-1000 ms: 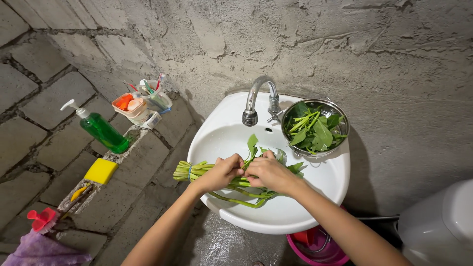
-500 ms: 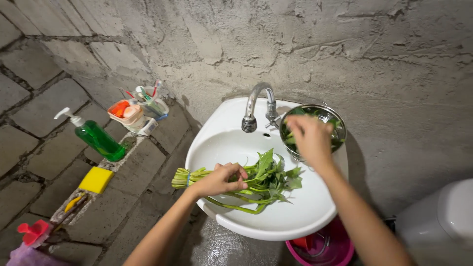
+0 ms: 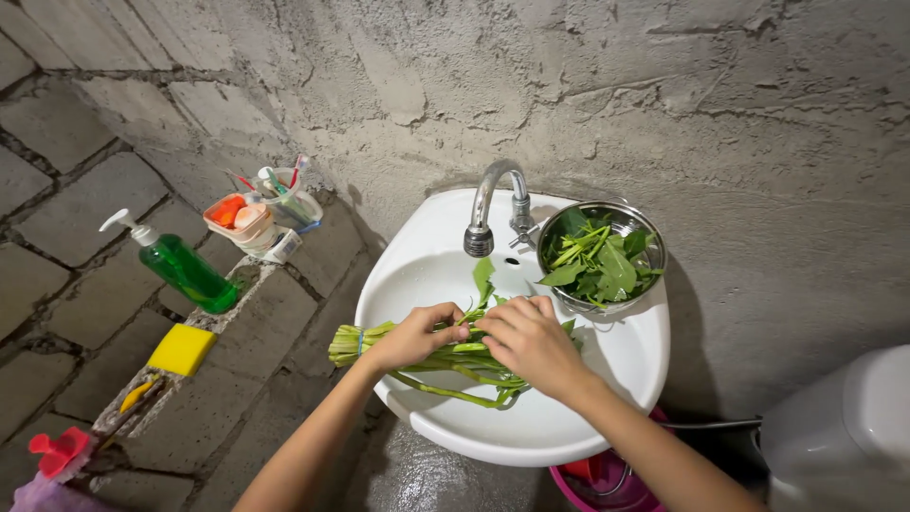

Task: The person plucks leaves and tender stems from a bundle of green leafy vegetables by hand, placing the plucked pieces into a metal bowl in a sink.

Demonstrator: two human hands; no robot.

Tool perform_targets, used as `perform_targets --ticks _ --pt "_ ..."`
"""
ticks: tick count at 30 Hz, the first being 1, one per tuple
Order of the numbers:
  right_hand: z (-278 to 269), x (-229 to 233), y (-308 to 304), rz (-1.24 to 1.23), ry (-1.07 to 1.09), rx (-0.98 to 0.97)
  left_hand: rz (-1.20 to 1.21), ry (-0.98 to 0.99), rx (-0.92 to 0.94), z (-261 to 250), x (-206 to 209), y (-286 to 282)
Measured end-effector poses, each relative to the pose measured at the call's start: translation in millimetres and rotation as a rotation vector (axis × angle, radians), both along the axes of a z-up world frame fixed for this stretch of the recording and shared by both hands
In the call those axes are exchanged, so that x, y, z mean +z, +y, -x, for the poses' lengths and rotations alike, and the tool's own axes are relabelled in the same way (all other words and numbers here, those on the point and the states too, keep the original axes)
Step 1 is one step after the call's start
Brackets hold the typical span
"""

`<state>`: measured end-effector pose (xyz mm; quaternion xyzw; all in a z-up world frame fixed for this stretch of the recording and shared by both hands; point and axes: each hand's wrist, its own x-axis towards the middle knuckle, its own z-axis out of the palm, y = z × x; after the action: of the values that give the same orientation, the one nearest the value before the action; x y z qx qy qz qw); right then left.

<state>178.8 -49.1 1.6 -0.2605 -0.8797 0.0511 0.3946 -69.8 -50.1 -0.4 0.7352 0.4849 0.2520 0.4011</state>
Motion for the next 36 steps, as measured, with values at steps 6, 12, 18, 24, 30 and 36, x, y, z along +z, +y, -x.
perform_targets --ticks 6,12,18,24,30,36 --pt "22.4 -9.5 1.3 -0.107 -0.050 -0.079 -0.035 -0.038 0.051 -1.5 -5.5 -1.6" --pt "35.2 -28.3 10.8 0.179 0.074 -0.077 -0.107 -0.027 0.123 -2.3 -5.1 -9.0" --pt "51.8 -73.9 27.0 0.889 0.418 -0.020 -0.296 0.012 0.057 -3.4 1.5 -15.2" --pt "31.6 -63.7 43.7 1.766 0.822 0.049 -0.301 0.069 0.152 -3.5 4.3 -16.4" --pt "-43.1 17.4 84.2 0.234 0.442 -0.317 -0.347 0.174 0.095 -4.5 -0.9 -16.6" --pt "-41.4 29.3 75.7 -0.295 0.045 -0.406 -0.275 0.346 0.037 1.7 5.2 -16.7"
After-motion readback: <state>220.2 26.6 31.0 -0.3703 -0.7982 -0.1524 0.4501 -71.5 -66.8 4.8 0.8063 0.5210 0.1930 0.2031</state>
